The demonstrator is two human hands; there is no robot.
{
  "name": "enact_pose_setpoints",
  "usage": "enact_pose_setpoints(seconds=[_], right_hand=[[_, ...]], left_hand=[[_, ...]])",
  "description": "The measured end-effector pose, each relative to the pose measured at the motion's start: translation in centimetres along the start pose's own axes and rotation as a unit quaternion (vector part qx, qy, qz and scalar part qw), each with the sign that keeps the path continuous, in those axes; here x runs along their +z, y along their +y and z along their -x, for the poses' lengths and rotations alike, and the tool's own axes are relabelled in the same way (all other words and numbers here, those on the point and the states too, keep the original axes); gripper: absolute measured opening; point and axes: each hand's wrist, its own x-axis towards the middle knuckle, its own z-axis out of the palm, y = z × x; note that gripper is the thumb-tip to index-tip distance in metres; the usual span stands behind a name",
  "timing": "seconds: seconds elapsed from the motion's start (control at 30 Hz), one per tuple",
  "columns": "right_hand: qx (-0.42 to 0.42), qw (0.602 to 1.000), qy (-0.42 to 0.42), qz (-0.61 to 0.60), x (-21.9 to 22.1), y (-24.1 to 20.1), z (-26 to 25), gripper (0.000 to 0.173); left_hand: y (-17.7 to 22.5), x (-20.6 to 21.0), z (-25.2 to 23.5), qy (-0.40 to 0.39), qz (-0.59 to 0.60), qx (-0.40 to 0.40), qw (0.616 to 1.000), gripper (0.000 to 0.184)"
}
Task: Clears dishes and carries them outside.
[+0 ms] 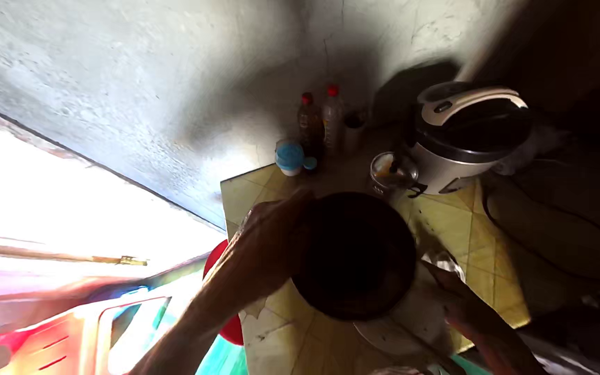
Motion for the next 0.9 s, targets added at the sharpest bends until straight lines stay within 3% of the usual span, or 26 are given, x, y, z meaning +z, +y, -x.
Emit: enact_pose_setpoints(seconds=[0.3, 0.47, 0.67, 0.9], right_hand=[[0.04, 0.998, 0.051, -0.025, 0.5, 3.7, 1.6, 0.046], [0.053, 0.993, 0.093, -0.041, 0.4, 4.9, 4.1, 0.048], [0.063, 0.989, 0.122, -0.058, 0.9, 6.2, 6.2, 0.046], [0.07, 0.985, 0.137, -0.077, 2.6, 7.2, 7.0, 0.04]], left_hand=[[-8.0, 8.6, 4.8, 0.006, -0.027, -0.217, 0.976, 0.02], [-10.8, 14.4, 10.0, 0.002, -0.011, -0.279, 0.96, 0.031], [-9.1, 19.8, 13.9, 0.008, 0.025, -0.329, 0.944, 0.029], [-6.1, 24.0, 13.3, -0.001, 0.061, -0.341, 0.938, 0.033]])
